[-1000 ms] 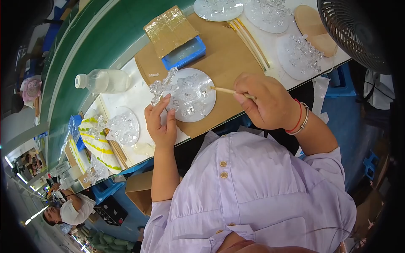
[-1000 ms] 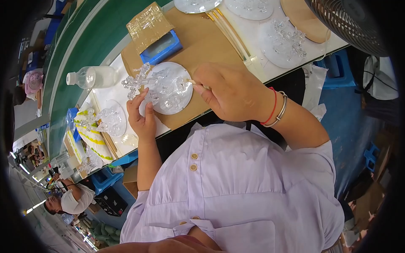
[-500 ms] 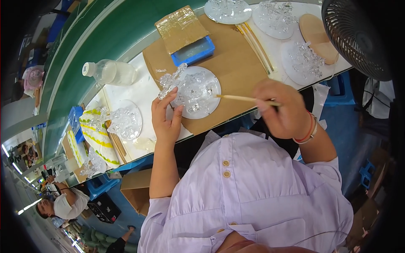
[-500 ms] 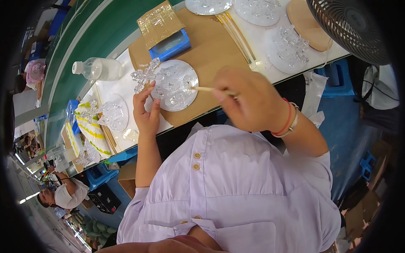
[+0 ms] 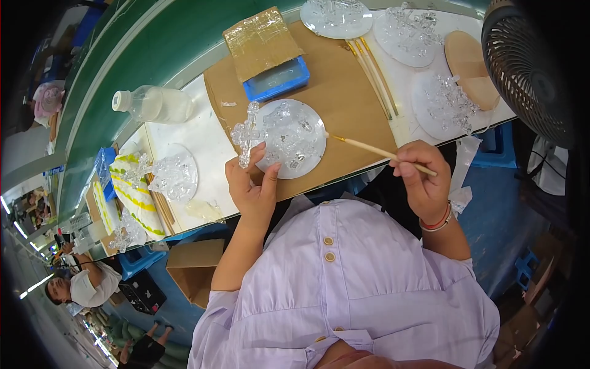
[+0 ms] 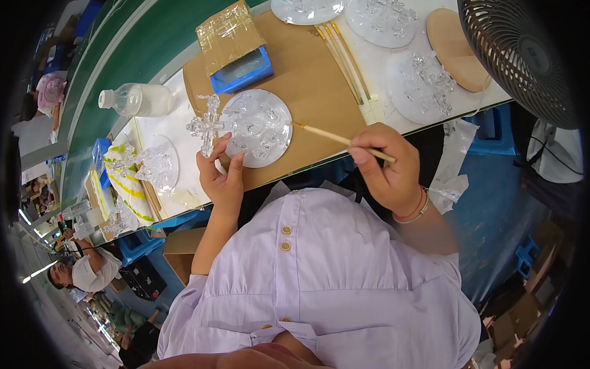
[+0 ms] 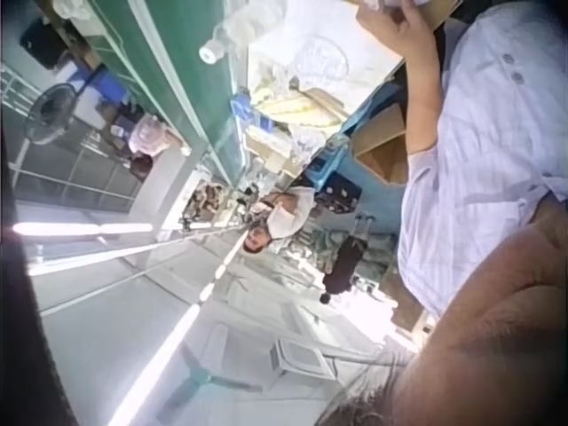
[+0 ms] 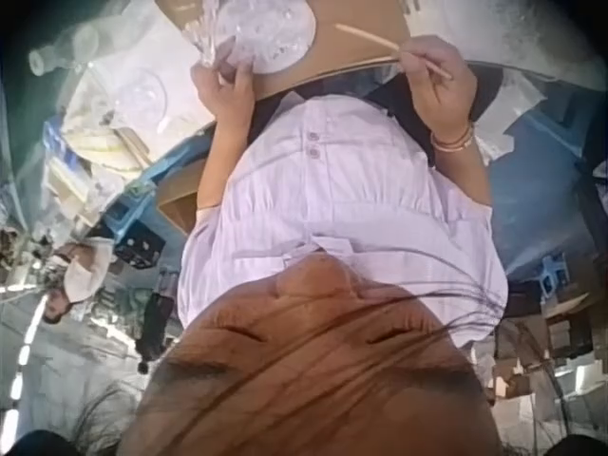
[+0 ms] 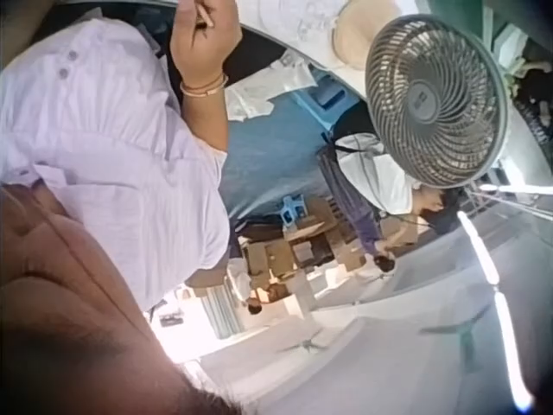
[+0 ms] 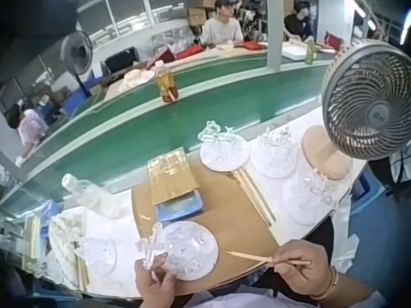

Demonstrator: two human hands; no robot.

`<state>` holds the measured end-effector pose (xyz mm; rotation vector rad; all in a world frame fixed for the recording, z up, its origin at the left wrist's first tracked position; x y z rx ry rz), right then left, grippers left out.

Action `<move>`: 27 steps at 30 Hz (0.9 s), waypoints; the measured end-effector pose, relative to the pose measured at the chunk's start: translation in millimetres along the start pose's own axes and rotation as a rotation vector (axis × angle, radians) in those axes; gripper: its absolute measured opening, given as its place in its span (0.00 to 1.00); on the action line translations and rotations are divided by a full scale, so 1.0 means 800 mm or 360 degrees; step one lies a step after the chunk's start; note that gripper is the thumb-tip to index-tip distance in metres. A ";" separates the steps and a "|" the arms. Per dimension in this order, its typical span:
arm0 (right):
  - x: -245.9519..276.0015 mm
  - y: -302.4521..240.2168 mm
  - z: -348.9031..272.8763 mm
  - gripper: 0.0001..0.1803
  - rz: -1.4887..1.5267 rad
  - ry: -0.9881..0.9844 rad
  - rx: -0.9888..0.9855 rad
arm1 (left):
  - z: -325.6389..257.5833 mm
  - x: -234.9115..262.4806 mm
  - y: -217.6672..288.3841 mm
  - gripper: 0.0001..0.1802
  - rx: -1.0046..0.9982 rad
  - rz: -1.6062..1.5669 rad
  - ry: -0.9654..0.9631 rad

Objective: Applying adhesive to small plastic decorative components and assembling them onto a light fixture base on a factory production line.

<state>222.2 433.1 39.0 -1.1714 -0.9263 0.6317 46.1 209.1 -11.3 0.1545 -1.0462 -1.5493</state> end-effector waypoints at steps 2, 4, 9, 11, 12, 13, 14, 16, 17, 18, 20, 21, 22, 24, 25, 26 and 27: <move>-0.005 -0.003 0.005 0.05 -0.0026 0.0047 0.0064 | -0.001 -0.002 0.001 0.21 -0.0001 0.0026 -0.0020; -0.008 -0.009 0.009 0.04 -0.0070 0.0116 0.0117 | -0.003 -0.003 0.002 0.21 -0.0002 0.0048 -0.0042; -0.017 -0.010 0.019 0.05 -0.0125 0.0031 0.0173 | -0.006 -0.005 0.004 0.23 -0.0017 0.0038 -0.0094; -0.019 -0.008 0.022 0.05 -0.0120 0.0010 0.0156 | -0.003 -0.005 0.007 0.23 -0.0022 0.0043 -0.0110; -0.022 -0.009 0.023 0.05 -0.0140 -0.0033 0.0176 | -0.003 -0.005 0.008 0.23 -0.0029 0.0052 -0.0114; -0.025 -0.011 0.023 0.05 -0.0160 -0.0075 0.0194 | -0.004 -0.005 0.008 0.23 -0.0029 0.0043 -0.0121; -0.024 -0.011 0.023 0.05 -0.0164 -0.0066 0.0186 | -0.004 -0.005 0.006 0.23 -0.0027 0.0046 -0.0134; -0.026 -0.013 0.023 0.05 -0.0078 -0.0159 0.0158 | -0.006 -0.005 0.005 0.22 -0.0025 0.0046 -0.0150; -0.025 -0.014 0.024 0.05 -0.0081 -0.0153 0.0152 | -0.008 -0.005 0.004 0.22 -0.0003 0.0025 -0.0139; -0.023 -0.017 0.026 0.05 -0.0089 -0.0117 0.0170 | -0.009 -0.004 0.002 0.22 0.0018 0.0004 -0.0128; -0.022 -0.018 0.029 0.04 -0.0099 -0.0076 0.0181 | -0.009 -0.005 0.002 0.21 0.0034 -0.0024 -0.0122; -0.025 -0.018 0.032 0.04 -0.0116 -0.0102 0.0191 | -0.009 -0.005 0.001 0.21 0.0049 -0.0043 -0.0109; -0.027 -0.018 0.033 0.04 -0.0132 -0.0128 0.0201 | -0.009 -0.005 0.000 0.21 0.0049 -0.0046 -0.0114; -0.024 -0.019 0.032 0.04 -0.0101 -0.0131 0.0192 | -0.008 -0.005 0.002 0.21 0.0020 -0.0054 -0.0119; -0.023 -0.020 0.031 0.04 -0.0069 -0.0138 0.0188 | -0.009 -0.006 0.001 0.21 0.0020 -0.0054 -0.0123; -0.022 -0.020 0.032 0.04 -0.0067 -0.0135 0.0185 | -0.009 -0.006 0.001 0.20 0.0026 -0.0057 -0.0121; -0.020 -0.020 0.033 0.04 -0.0077 -0.0109 0.0187 | -0.010 -0.005 0.000 0.20 0.0032 -0.0059 -0.0118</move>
Point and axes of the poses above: each hand's wrist, its own z-axis towards the middle knuckle, its own x-axis out of the back of the hand, y = z × x, the point moved 9 cm from there along z, towards the middle knuckle, and after that the axes turned 15 degrees about -x, right-handed, at the moved point
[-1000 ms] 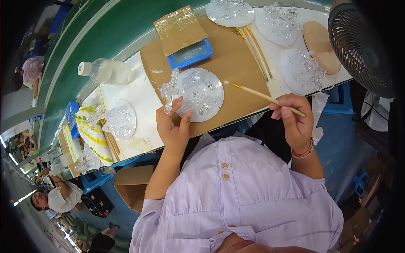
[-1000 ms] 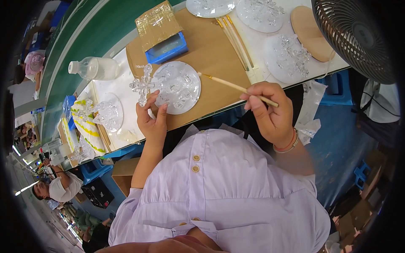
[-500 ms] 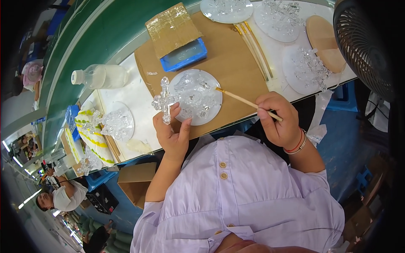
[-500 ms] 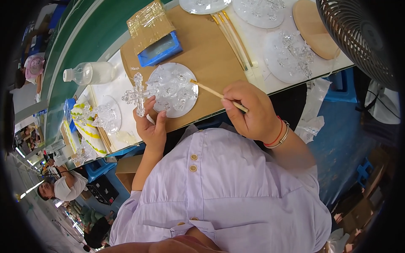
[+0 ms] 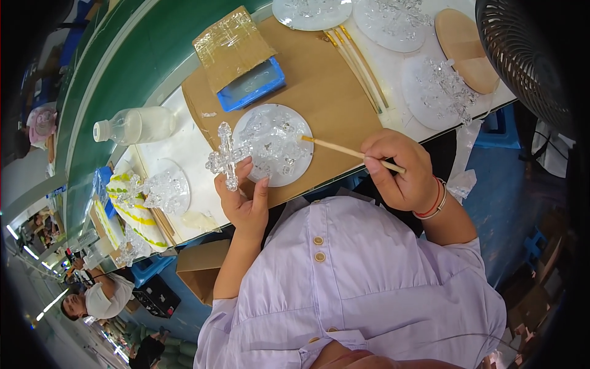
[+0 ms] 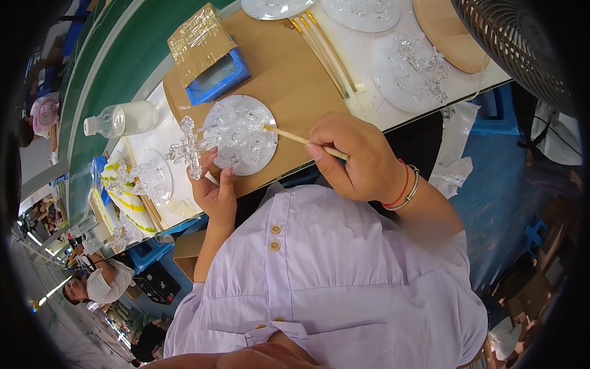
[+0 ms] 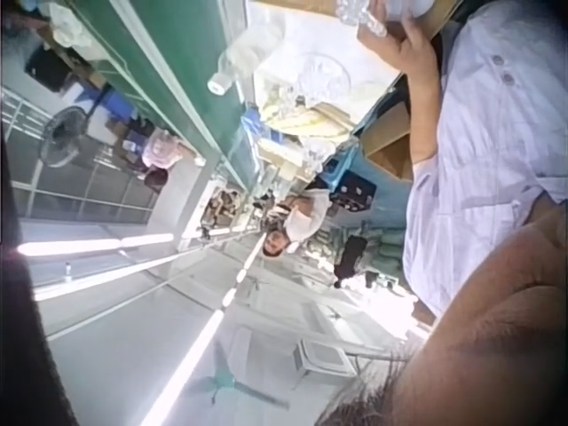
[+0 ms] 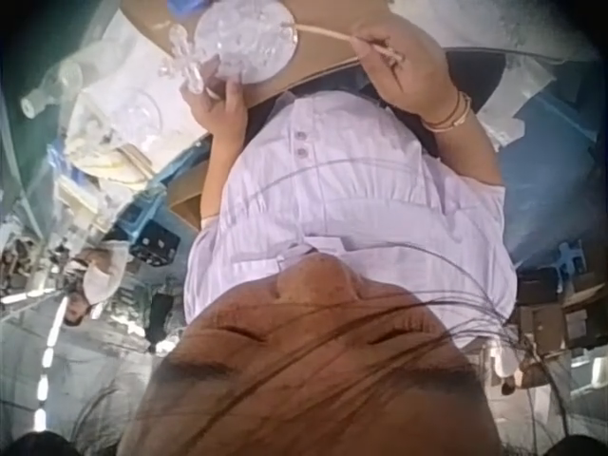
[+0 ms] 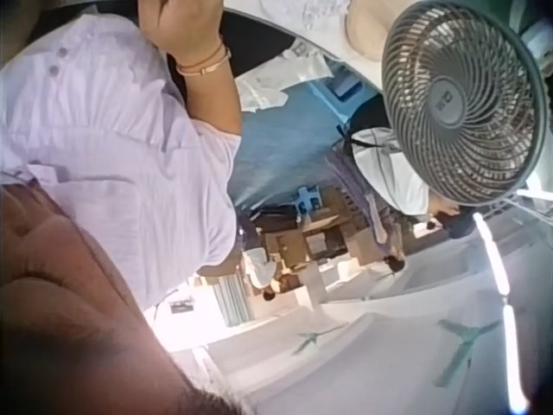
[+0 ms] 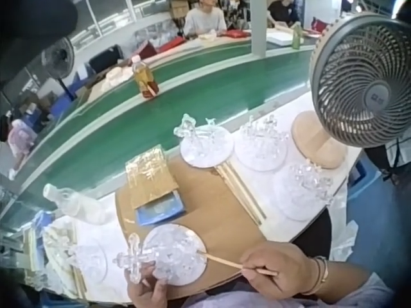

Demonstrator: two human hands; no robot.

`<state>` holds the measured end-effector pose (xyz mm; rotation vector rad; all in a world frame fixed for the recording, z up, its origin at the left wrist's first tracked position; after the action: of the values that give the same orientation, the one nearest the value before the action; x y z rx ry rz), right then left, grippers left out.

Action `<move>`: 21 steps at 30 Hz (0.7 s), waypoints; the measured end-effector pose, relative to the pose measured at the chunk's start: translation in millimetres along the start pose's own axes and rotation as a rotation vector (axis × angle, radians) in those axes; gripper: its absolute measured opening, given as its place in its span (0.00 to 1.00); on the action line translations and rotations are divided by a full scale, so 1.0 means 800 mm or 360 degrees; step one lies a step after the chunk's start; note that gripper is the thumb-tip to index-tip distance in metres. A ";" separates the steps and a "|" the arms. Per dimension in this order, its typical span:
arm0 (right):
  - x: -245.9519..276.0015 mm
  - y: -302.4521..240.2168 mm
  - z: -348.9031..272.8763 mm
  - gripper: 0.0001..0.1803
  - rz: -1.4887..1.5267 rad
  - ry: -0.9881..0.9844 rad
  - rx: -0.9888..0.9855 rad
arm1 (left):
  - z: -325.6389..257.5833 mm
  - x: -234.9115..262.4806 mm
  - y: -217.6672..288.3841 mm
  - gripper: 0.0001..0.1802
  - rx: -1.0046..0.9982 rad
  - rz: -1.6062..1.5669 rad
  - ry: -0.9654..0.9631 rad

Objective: Applying adhesive to small plastic decorative components and assembling them onto a light fixture base on a factory production line.

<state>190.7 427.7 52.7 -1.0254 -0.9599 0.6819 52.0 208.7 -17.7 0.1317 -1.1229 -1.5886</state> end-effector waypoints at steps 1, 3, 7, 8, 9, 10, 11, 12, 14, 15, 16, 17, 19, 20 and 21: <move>0.001 0.001 0.000 0.04 -0.0011 0.0025 0.0001 | 0.000 0.000 0.000 0.20 0.0000 0.0003 -0.0002; 0.000 0.002 -0.001 0.04 -0.0023 0.0007 0.0004 | -0.001 0.000 -0.001 0.20 0.0034 -0.0023 0.0010; 0.000 0.005 -0.006 0.04 0.0041 -0.0070 -0.0026 | -0.001 -0.001 0.000 0.20 0.0022 0.0001 -0.0019; -0.001 0.004 -0.005 0.04 0.0041 -0.0068 -0.0027 | -0.001 -0.001 0.000 0.20 0.0032 -0.0021 -0.0008; 0.002 0.002 -0.004 0.04 0.0028 -0.0014 -0.0007 | -0.001 0.000 -0.001 0.20 0.0043 -0.0042 0.0004; 0.005 0.000 -0.003 0.04 0.0014 0.0041 0.0013 | -0.002 0.000 -0.001 0.20 0.0044 -0.0041 0.0002; 0.005 0.000 -0.003 0.04 0.0017 0.0041 0.0012 | -0.003 0.000 -0.003 0.20 0.0053 -0.0052 -0.0004; 0.003 0.000 -0.004 0.04 0.0004 0.0007 0.0009 | -0.004 0.000 -0.004 0.20 0.0064 -0.0065 -0.0011; 0.001 0.000 -0.006 0.04 -0.0007 -0.0026 0.0002 | -0.003 0.001 -0.004 0.20 0.0061 -0.0057 -0.0031; 0.002 -0.002 -0.008 0.03 0.0018 -0.0029 0.0018 | -0.002 0.001 -0.004 0.19 0.0055 -0.0051 -0.0049; 0.002 -0.004 -0.010 0.03 0.0043 -0.0032 0.0035 | -0.002 0.000 -0.004 0.19 0.0056 -0.0054 -0.0055; 0.002 -0.004 -0.009 0.03 0.0043 -0.0028 0.0030 | -0.003 0.000 -0.007 0.19 0.0079 -0.0083 -0.0041; 0.000 -0.008 -0.007 0.04 -0.0036 -0.0022 0.0061 | -0.003 0.000 -0.008 0.19 0.0102 -0.0106 -0.0028; -0.001 -0.008 -0.009 0.04 -0.0034 -0.0021 0.0060 | -0.003 0.002 -0.007 0.19 0.0104 -0.0125 0.0002; -0.004 -0.010 -0.011 0.04 -0.0030 -0.0048 0.0095 | -0.003 0.002 -0.008 0.19 0.0105 -0.0145 0.0036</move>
<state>197.9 418.5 57.2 -0.9548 -0.9685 0.7081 48.2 205.2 -22.5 0.2472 -1.1666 -1.6270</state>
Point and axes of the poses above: each hand's wrist, its own z-axis towards the middle knuckle, its own x-axis out of the back of the hand, y = z × x, the point moved 9 cm from there along z, towards the middle knuckle, and after that the axes turned 15 degrees about -x, right-handed, at the moved point
